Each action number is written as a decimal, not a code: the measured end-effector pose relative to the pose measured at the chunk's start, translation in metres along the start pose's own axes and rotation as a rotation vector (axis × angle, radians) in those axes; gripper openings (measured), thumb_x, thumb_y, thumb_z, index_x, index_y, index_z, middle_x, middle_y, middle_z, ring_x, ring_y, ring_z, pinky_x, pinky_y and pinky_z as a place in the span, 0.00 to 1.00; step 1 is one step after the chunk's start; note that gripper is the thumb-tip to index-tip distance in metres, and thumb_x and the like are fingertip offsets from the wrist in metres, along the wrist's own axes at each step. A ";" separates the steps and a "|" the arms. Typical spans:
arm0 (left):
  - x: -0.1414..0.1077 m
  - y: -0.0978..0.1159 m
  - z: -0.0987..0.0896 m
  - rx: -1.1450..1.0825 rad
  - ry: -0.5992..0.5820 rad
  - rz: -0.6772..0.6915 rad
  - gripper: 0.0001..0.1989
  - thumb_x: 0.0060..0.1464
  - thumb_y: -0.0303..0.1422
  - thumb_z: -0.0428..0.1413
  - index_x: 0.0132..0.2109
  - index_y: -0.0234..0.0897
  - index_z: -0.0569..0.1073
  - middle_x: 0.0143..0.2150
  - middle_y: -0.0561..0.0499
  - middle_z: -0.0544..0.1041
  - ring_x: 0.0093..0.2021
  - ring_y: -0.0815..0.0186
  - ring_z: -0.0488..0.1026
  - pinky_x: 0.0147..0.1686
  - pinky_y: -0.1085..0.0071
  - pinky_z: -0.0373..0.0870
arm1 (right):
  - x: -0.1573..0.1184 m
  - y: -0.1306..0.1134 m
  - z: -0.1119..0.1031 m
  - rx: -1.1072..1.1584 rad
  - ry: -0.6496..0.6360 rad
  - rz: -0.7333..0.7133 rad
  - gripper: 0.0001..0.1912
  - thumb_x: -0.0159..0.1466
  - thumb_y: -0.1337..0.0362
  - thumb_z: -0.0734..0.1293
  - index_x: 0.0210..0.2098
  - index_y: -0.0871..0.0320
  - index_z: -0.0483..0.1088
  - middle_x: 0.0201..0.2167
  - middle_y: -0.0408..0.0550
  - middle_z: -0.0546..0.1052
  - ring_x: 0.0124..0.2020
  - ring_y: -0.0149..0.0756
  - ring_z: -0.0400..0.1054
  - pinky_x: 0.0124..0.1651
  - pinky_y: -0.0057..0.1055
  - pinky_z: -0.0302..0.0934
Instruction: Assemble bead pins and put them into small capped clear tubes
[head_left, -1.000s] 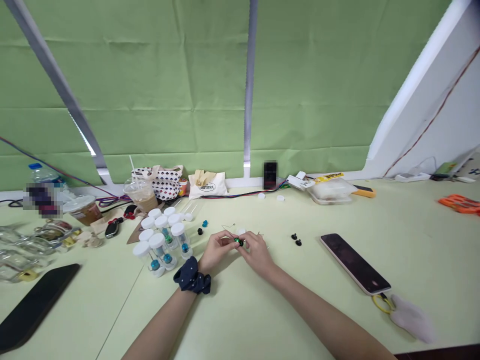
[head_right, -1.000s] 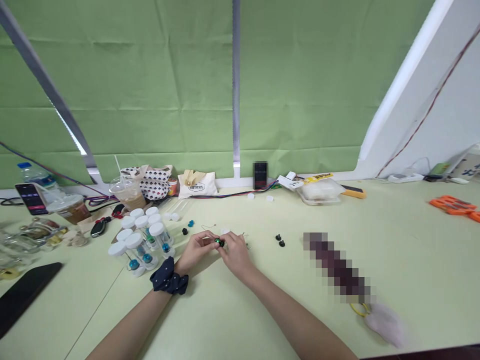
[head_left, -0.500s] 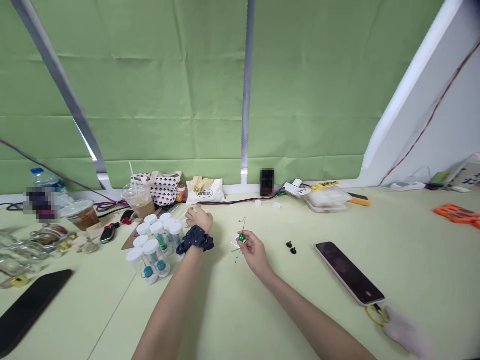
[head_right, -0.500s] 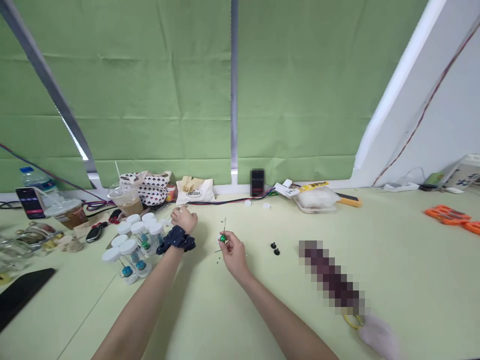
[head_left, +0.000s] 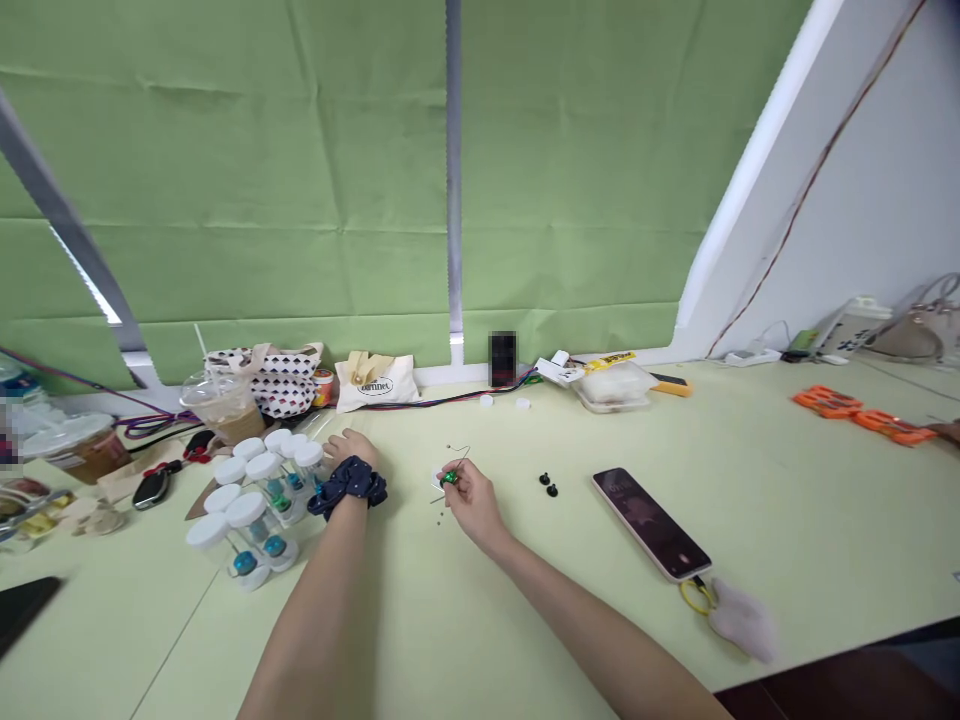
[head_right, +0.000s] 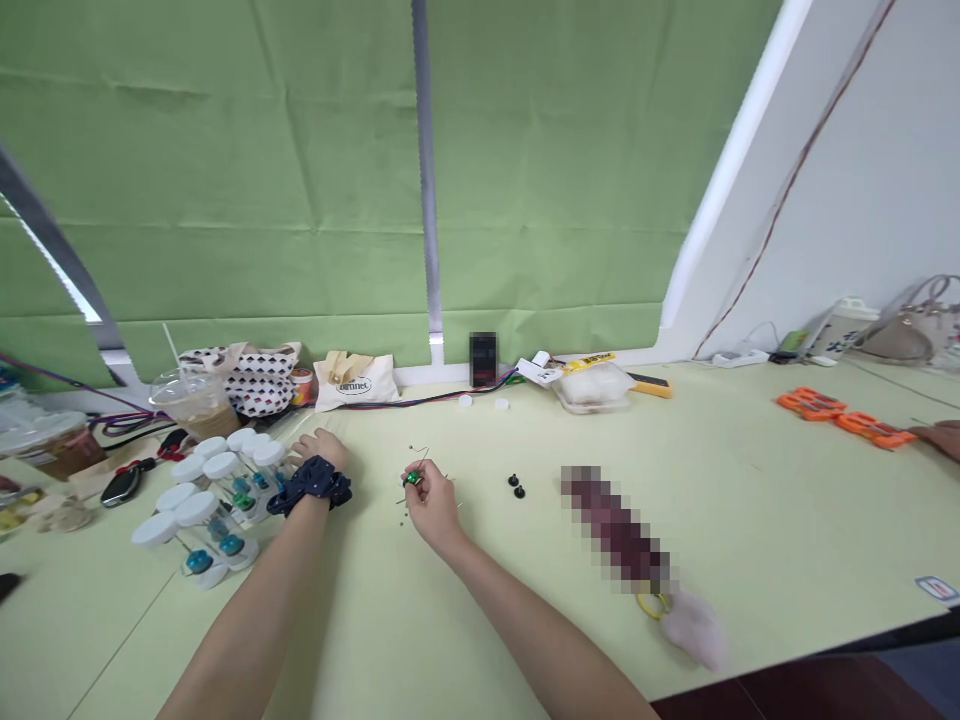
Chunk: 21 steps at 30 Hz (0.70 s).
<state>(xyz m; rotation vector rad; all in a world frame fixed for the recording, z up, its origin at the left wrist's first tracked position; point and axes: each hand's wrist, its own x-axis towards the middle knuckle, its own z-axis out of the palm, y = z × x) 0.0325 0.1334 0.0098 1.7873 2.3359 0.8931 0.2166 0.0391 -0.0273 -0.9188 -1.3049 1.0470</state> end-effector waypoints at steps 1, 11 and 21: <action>-0.001 0.002 0.001 0.017 0.039 -0.019 0.12 0.54 0.16 0.39 0.46 0.19 0.59 0.44 0.34 0.65 0.47 0.51 0.61 0.40 0.55 0.59 | 0.001 0.000 0.000 0.023 0.001 0.017 0.06 0.55 0.65 0.62 0.34 0.56 0.64 0.33 0.44 0.73 0.22 0.26 0.63 0.24 0.25 0.61; -0.061 0.022 0.015 -0.279 -0.053 0.421 0.20 0.56 0.27 0.44 0.56 0.36 0.58 0.48 0.40 0.66 0.50 0.55 0.65 0.48 0.57 0.60 | 0.012 -0.018 -0.014 0.378 0.155 0.145 0.22 0.58 0.47 0.60 0.23 0.60 0.67 0.28 0.51 0.76 0.16 0.26 0.62 0.17 0.25 0.56; -0.123 -0.009 -0.015 -0.633 -0.373 0.454 0.17 0.54 0.30 0.47 0.52 0.41 0.61 0.42 0.47 0.70 0.42 0.63 0.67 0.39 0.67 0.64 | 0.024 -0.029 -0.037 0.617 0.229 0.181 0.17 0.56 0.53 0.62 0.20 0.59 0.66 0.24 0.48 0.74 0.15 0.28 0.61 0.16 0.25 0.51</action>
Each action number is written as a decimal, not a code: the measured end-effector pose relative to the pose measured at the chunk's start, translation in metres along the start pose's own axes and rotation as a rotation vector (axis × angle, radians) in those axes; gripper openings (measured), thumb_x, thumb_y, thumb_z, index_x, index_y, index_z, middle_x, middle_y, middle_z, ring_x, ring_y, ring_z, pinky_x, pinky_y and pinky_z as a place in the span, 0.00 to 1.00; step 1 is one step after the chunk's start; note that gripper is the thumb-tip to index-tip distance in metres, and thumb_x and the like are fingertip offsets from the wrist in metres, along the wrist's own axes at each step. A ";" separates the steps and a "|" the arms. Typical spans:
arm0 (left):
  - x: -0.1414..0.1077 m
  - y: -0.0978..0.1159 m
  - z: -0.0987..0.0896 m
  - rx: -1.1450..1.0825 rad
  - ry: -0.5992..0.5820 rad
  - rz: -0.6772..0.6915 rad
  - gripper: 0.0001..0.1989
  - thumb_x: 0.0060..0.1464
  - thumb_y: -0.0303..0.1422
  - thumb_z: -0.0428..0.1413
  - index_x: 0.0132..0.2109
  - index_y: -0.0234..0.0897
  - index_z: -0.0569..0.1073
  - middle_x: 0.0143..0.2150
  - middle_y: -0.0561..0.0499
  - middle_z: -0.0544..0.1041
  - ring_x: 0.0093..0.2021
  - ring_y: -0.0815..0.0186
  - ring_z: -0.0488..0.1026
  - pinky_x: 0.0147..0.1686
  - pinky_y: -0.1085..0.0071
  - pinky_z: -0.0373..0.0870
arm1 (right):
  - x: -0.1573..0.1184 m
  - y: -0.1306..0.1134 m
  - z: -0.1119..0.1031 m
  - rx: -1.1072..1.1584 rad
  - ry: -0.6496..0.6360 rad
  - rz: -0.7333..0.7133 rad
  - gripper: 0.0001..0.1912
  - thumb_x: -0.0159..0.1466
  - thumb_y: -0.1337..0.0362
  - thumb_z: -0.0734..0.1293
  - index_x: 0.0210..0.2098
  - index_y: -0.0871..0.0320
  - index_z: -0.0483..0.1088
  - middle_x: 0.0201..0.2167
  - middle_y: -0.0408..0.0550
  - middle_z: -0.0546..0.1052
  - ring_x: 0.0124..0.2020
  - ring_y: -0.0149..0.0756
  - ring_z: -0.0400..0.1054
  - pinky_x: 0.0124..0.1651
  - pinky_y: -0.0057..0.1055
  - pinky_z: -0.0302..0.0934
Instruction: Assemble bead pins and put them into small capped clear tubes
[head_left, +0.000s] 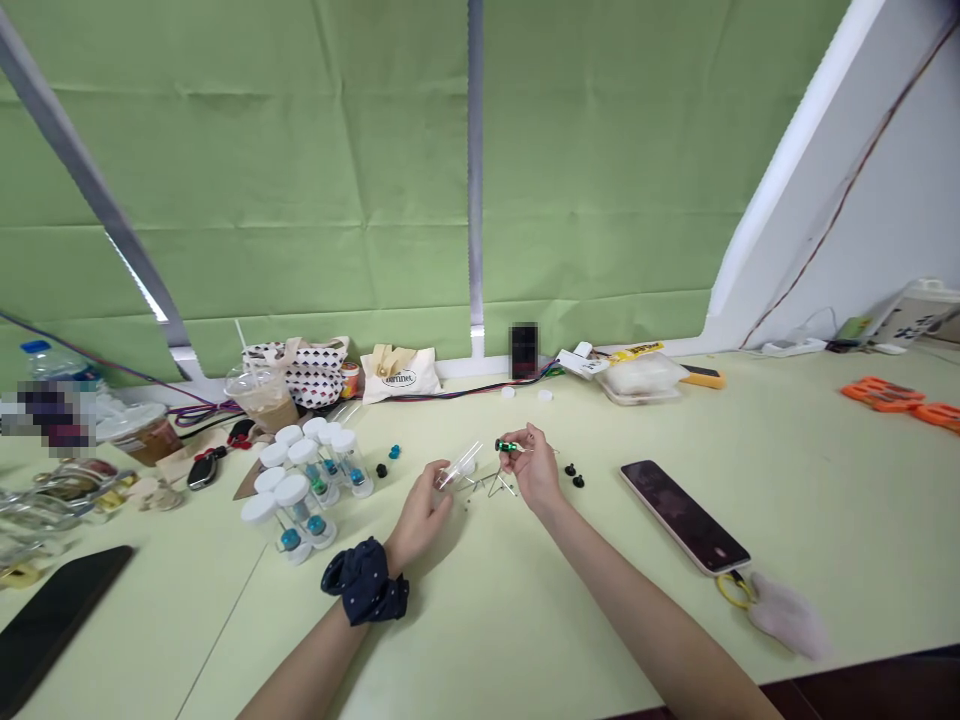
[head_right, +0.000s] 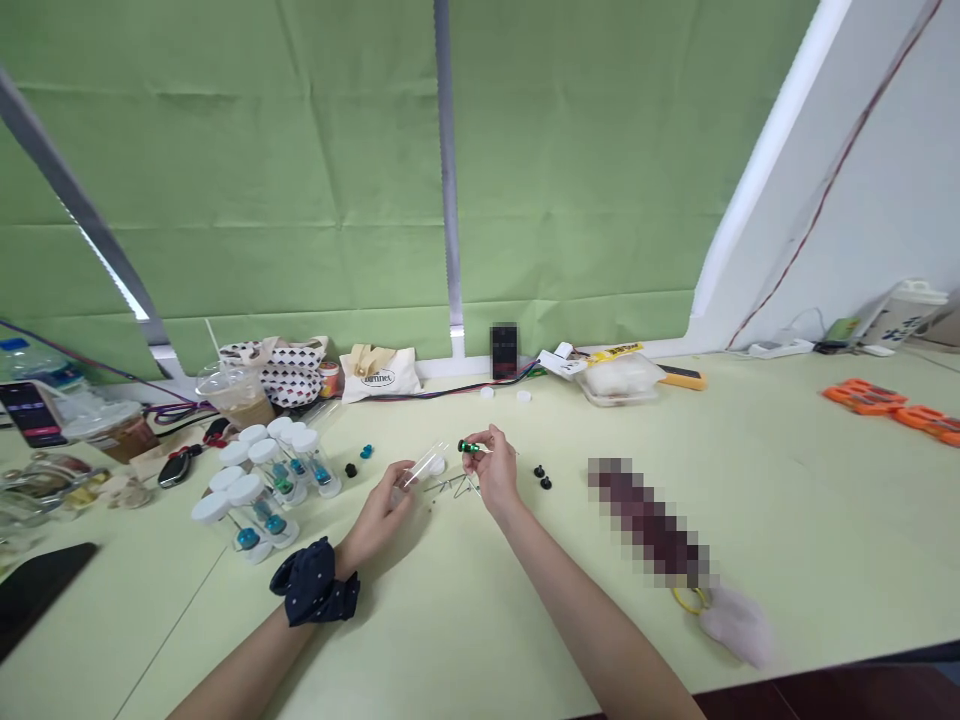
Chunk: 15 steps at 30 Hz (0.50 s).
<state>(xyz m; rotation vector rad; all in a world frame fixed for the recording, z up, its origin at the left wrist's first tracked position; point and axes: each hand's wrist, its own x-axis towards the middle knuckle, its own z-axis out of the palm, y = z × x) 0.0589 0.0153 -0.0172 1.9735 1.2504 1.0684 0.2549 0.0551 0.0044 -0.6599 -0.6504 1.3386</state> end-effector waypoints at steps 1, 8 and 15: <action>0.000 0.001 -0.001 -0.011 -0.009 0.002 0.17 0.53 0.29 0.47 0.51 0.41 0.62 0.41 0.48 0.70 0.41 0.64 0.67 0.38 0.68 0.64 | 0.000 0.000 0.000 0.014 -0.013 0.015 0.17 0.56 0.53 0.62 0.20 0.60 0.66 0.23 0.47 0.74 0.16 0.29 0.62 0.16 0.26 0.51; -0.002 0.003 -0.005 -0.019 -0.010 0.024 0.18 0.46 0.25 0.49 0.47 0.40 0.66 0.37 0.51 0.71 0.38 0.65 0.67 0.41 0.67 0.64 | 0.002 0.000 -0.001 -0.114 -0.124 0.224 0.18 0.56 0.52 0.62 0.21 0.60 0.66 0.19 0.45 0.70 0.14 0.27 0.59 0.15 0.25 0.46; -0.003 0.004 -0.006 -0.013 0.019 0.008 0.18 0.44 0.24 0.50 0.45 0.39 0.67 0.36 0.50 0.72 0.38 0.64 0.68 0.42 0.66 0.64 | 0.000 -0.007 0.001 -0.244 -0.191 0.296 0.15 0.55 0.54 0.61 0.21 0.60 0.65 0.19 0.46 0.71 0.14 0.26 0.58 0.15 0.24 0.45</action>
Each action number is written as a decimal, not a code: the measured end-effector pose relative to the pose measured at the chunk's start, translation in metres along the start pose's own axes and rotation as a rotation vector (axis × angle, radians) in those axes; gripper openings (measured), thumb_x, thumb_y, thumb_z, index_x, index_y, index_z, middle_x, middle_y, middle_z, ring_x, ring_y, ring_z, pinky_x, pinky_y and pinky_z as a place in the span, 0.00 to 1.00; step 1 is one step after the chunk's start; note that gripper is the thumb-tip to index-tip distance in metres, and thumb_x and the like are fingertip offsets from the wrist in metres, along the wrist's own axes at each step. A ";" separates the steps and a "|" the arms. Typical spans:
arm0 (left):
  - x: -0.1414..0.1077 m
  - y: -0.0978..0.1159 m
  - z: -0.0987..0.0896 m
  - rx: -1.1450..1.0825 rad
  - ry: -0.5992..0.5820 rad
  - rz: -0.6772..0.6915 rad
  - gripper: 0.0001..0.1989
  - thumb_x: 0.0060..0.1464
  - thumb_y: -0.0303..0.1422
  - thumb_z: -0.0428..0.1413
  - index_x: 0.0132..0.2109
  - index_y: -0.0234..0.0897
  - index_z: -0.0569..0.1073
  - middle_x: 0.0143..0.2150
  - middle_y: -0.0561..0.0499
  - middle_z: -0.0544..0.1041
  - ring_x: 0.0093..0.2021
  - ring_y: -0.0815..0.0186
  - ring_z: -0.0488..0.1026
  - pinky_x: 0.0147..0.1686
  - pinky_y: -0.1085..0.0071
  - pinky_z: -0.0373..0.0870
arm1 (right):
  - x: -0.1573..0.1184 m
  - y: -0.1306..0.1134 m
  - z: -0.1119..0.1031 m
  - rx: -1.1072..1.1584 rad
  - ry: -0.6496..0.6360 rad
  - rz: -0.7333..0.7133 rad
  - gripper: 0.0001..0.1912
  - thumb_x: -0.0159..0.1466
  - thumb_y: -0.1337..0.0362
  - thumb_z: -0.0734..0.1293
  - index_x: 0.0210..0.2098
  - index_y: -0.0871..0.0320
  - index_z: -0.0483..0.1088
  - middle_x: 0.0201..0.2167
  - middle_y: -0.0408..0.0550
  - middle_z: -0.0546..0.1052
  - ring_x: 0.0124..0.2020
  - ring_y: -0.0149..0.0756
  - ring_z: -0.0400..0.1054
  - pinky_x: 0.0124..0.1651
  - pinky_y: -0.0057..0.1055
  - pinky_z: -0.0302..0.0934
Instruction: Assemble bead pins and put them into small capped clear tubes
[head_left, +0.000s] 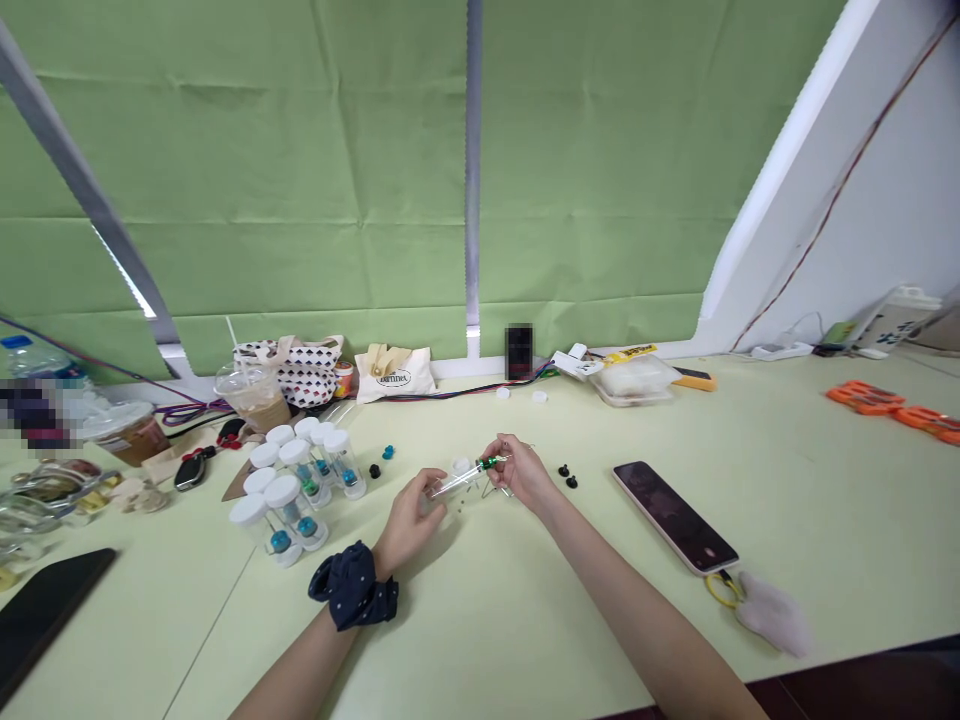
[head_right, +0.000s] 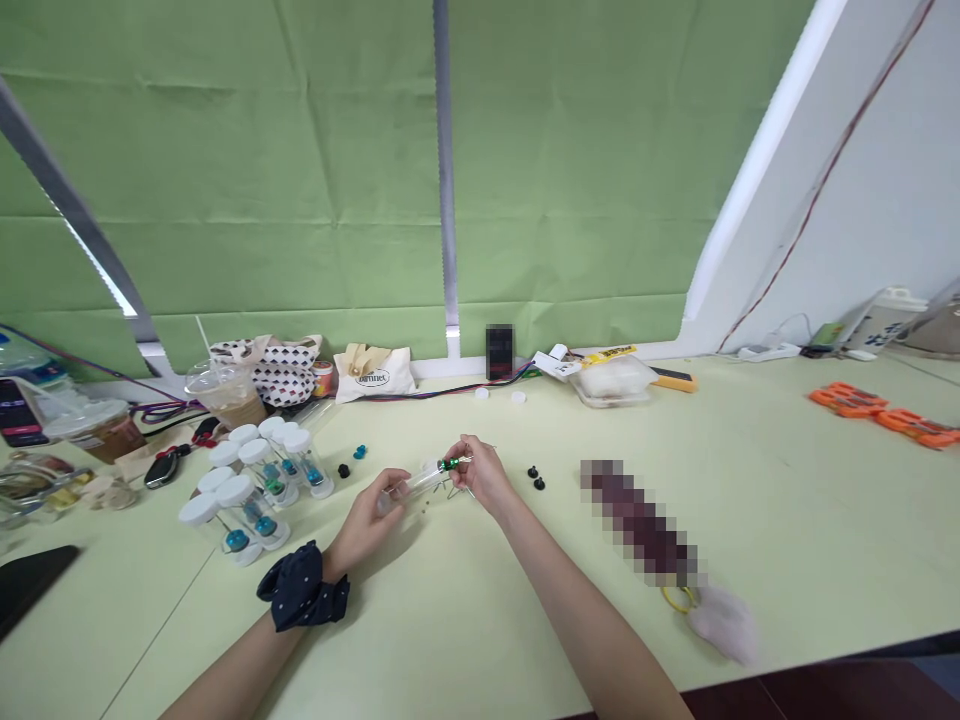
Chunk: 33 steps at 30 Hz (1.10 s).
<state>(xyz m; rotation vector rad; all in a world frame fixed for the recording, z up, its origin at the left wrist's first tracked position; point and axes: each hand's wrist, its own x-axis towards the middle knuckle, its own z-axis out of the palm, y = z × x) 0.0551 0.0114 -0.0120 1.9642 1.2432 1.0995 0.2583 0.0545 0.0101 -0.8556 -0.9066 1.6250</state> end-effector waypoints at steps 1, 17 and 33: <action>0.000 0.000 0.000 0.005 -0.004 0.004 0.18 0.45 0.24 0.49 0.45 0.39 0.67 0.36 0.51 0.72 0.38 0.64 0.68 0.42 0.67 0.64 | -0.001 0.000 0.001 -0.008 0.014 -0.002 0.15 0.54 0.55 0.61 0.21 0.60 0.65 0.19 0.46 0.71 0.13 0.26 0.57 0.15 0.24 0.44; -0.004 0.015 0.001 -0.063 -0.038 0.019 0.19 0.44 0.22 0.48 0.46 0.38 0.66 0.40 0.49 0.72 0.41 0.63 0.68 0.45 0.65 0.63 | 0.001 0.028 0.007 -0.044 -0.090 0.023 0.06 0.51 0.61 0.61 0.26 0.58 0.65 0.18 0.39 0.68 0.13 0.24 0.57 0.16 0.22 0.44; -0.004 0.011 0.001 -0.065 -0.056 0.000 0.17 0.46 0.24 0.49 0.46 0.38 0.65 0.38 0.50 0.71 0.39 0.64 0.67 0.42 0.68 0.63 | -0.007 0.028 0.017 -0.026 -0.015 -0.137 0.21 0.54 0.44 0.64 0.31 0.55 0.62 0.31 0.42 0.72 0.16 0.22 0.54 0.17 0.21 0.44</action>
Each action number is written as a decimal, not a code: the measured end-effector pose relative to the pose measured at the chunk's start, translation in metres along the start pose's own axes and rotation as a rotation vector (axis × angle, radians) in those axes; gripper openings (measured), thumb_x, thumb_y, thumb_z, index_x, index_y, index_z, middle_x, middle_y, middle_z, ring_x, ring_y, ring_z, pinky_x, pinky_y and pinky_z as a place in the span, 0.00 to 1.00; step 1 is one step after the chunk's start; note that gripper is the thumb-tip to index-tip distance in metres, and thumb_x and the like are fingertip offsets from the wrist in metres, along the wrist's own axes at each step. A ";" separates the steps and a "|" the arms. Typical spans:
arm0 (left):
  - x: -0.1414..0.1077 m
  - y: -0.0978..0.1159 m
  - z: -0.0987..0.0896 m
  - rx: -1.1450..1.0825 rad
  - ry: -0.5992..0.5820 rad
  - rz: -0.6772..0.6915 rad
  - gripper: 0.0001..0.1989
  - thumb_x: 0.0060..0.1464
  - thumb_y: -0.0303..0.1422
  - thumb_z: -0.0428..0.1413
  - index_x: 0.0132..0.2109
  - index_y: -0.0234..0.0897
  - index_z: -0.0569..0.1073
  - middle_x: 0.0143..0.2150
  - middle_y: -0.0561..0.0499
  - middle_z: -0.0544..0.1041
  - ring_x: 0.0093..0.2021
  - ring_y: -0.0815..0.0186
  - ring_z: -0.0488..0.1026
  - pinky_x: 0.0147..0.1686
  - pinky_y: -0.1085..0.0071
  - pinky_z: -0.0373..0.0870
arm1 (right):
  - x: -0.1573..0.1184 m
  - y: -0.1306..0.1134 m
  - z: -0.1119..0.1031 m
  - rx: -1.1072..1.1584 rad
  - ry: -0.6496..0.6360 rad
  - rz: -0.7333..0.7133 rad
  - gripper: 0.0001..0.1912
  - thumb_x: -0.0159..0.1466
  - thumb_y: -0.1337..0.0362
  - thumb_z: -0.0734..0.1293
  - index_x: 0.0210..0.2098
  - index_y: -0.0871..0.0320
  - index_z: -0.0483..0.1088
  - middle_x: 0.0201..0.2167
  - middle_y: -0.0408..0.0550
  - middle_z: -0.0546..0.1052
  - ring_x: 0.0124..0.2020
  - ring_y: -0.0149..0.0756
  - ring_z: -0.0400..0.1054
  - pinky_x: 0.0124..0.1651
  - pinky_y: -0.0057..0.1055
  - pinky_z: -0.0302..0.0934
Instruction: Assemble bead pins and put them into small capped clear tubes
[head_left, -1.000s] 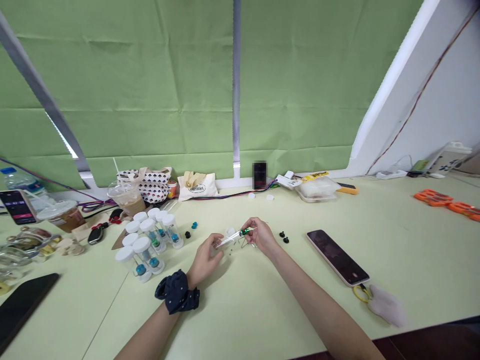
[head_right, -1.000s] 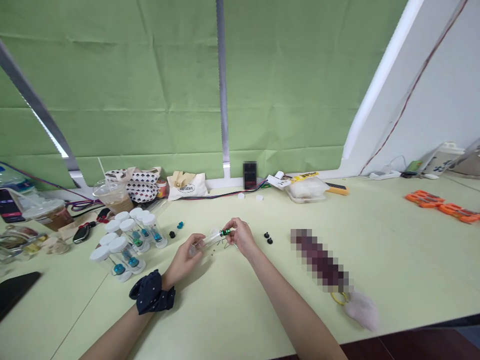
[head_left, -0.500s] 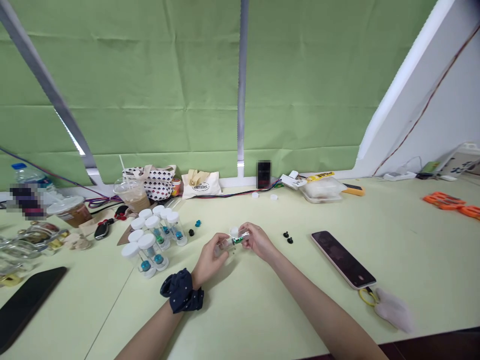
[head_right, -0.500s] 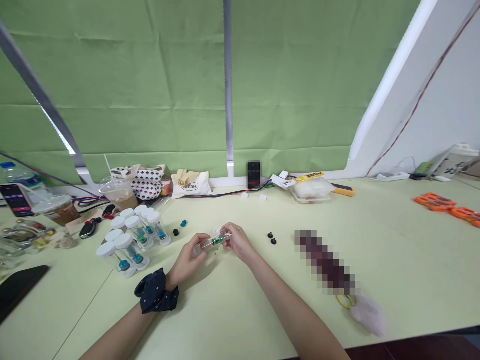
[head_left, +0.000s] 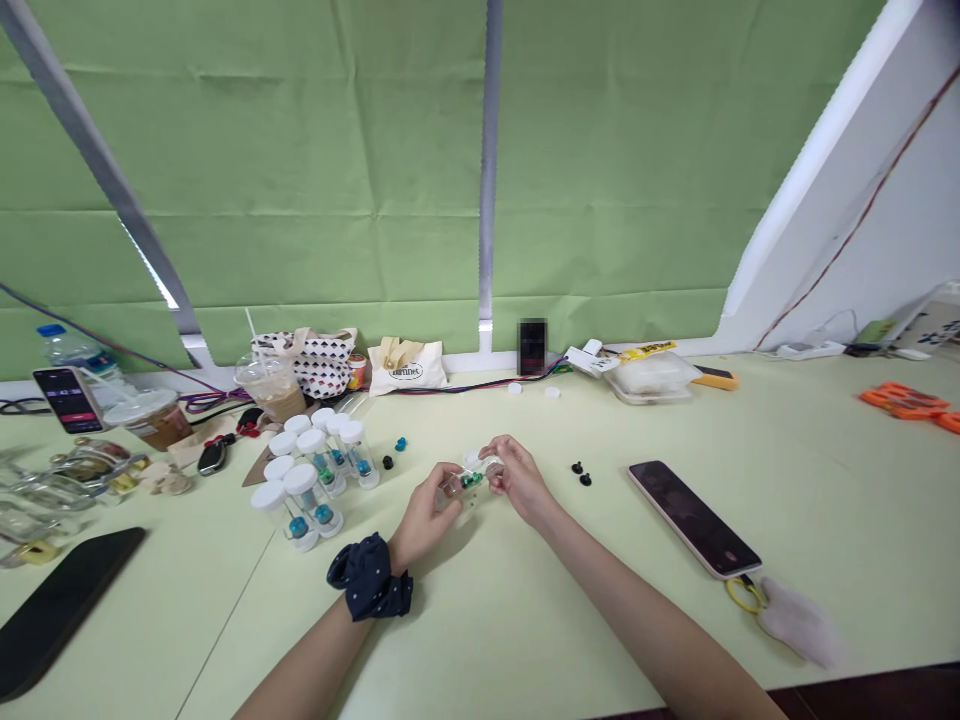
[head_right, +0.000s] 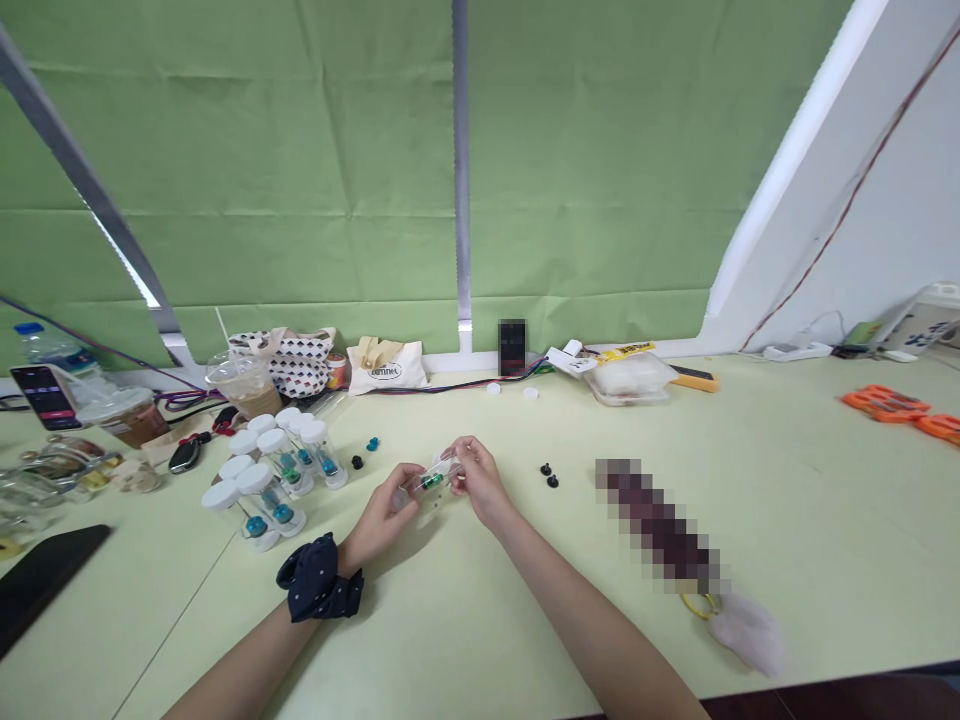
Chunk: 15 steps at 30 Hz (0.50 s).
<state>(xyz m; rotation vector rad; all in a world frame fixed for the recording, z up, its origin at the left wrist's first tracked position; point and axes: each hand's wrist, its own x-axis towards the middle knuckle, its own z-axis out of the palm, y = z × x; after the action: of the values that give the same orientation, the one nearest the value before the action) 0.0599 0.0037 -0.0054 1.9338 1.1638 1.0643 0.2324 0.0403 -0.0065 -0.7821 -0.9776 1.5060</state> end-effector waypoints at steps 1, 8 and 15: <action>0.000 0.001 0.000 -0.002 -0.002 -0.005 0.17 0.46 0.24 0.49 0.46 0.38 0.66 0.38 0.51 0.71 0.39 0.64 0.67 0.41 0.68 0.63 | 0.001 -0.004 -0.001 -0.003 0.010 -0.005 0.22 0.55 0.41 0.61 0.30 0.56 0.63 0.30 0.43 0.72 0.16 0.23 0.55 0.17 0.22 0.44; -0.003 0.002 0.001 0.057 -0.047 0.026 0.20 0.41 0.21 0.49 0.45 0.38 0.67 0.36 0.51 0.71 0.37 0.64 0.67 0.40 0.68 0.64 | 0.001 -0.018 -0.009 -0.267 0.028 -0.161 0.29 0.59 0.40 0.53 0.25 0.57 0.69 0.26 0.47 0.72 0.20 0.28 0.55 0.21 0.26 0.47; -0.003 0.001 0.002 0.025 -0.080 0.078 0.20 0.40 0.20 0.49 0.43 0.38 0.67 0.37 0.50 0.71 0.37 0.64 0.67 0.40 0.69 0.64 | -0.002 -0.001 -0.001 -0.376 -0.084 -0.160 0.35 0.61 0.40 0.47 0.23 0.57 0.72 0.22 0.45 0.69 0.20 0.30 0.53 0.25 0.28 0.49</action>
<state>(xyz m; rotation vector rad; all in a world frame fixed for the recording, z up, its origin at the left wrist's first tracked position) 0.0613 0.0005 -0.0064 2.0365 1.0706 1.0065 0.2341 0.0386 -0.0059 -0.8852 -1.3779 1.2405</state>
